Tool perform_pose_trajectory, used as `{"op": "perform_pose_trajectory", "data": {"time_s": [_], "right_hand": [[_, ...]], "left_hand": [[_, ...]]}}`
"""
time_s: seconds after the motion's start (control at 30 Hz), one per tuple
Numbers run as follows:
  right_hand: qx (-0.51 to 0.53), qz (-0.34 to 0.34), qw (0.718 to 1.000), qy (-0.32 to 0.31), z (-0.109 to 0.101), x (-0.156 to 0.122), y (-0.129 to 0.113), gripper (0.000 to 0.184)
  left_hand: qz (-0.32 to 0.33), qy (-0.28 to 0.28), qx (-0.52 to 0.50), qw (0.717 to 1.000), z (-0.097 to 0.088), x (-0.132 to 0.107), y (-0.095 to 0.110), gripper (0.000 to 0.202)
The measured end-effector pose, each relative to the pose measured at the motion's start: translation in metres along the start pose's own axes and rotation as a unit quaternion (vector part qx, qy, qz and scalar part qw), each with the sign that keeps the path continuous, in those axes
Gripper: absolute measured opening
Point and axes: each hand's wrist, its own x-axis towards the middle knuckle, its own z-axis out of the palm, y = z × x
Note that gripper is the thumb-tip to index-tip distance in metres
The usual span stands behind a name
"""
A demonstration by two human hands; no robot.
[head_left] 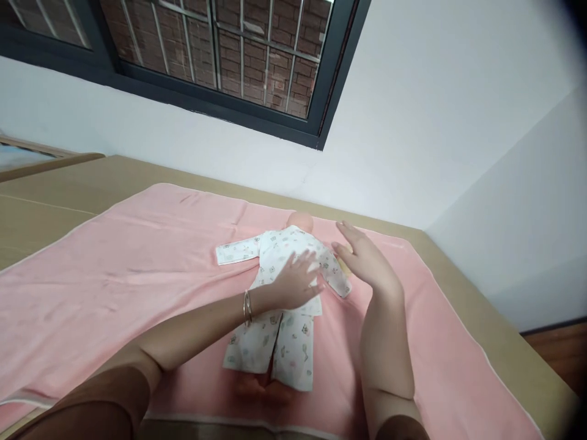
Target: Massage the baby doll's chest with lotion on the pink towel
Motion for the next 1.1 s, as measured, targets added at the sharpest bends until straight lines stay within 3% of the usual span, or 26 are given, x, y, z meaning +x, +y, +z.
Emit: {"op": "perform_pose_trajectory", "data": {"time_s": [0.03,0.1,0.13,0.27,0.33,0.4,0.6,0.77,0.87,0.97,1.03,1.1], "right_hand": [[-0.001,0.022,1.0,0.011,-0.006,-0.001,0.01,0.061],[-0.008,0.058,0.998,0.03,-0.012,-0.001,0.029,0.062],[-0.012,0.07,0.997,0.035,-0.012,0.001,0.037,0.061],[-0.019,0.081,0.997,0.008,-0.007,0.01,0.056,0.056],[-0.036,0.089,0.995,-0.027,-0.004,0.014,0.057,0.058],[-0.075,0.097,0.99,-0.065,-0.001,0.017,0.056,0.059],[-0.174,0.085,0.978,-0.082,0.003,0.023,0.054,0.05],[-0.198,0.096,0.974,-0.059,0.003,0.023,0.056,0.05],[-0.162,0.122,0.979,-0.032,0.004,0.023,0.051,0.055],[-0.097,0.163,0.981,0.039,0.007,0.023,0.033,0.057],[-0.045,0.139,0.985,0.094,0.012,0.021,0.016,0.056],[0.01,0.068,0.99,0.122,0.019,0.017,-0.004,0.054]], "left_hand": [[-0.04,-0.082,-0.124,0.988,0.008,-0.003,0.013,0.035],[-0.067,-0.159,-0.208,0.963,0.022,0.002,0.036,0.034],[-0.107,-0.18,-0.295,0.932,0.026,0.011,0.044,0.04],[-0.241,-0.111,-0.562,0.783,0.034,0.067,0.058,0.067],[-0.265,-0.054,-0.614,0.742,0.036,0.092,0.059,0.068],[-0.282,-0.009,-0.63,0.723,0.04,0.108,0.058,0.066],[-0.299,0.023,-0.634,0.713,0.047,0.117,0.05,0.066],[-0.304,0.04,-0.596,0.742,0.029,0.094,0.052,0.066],[-0.299,0.043,-0.577,0.759,0.01,0.068,0.057,0.063],[-0.3,0.069,-0.55,0.776,-0.009,0.045,0.06,0.061],[-0.303,0.082,-0.534,0.785,-0.02,0.034,0.061,0.06],[-0.305,0.083,-0.528,0.788,-0.027,0.024,0.066,0.058]]}}
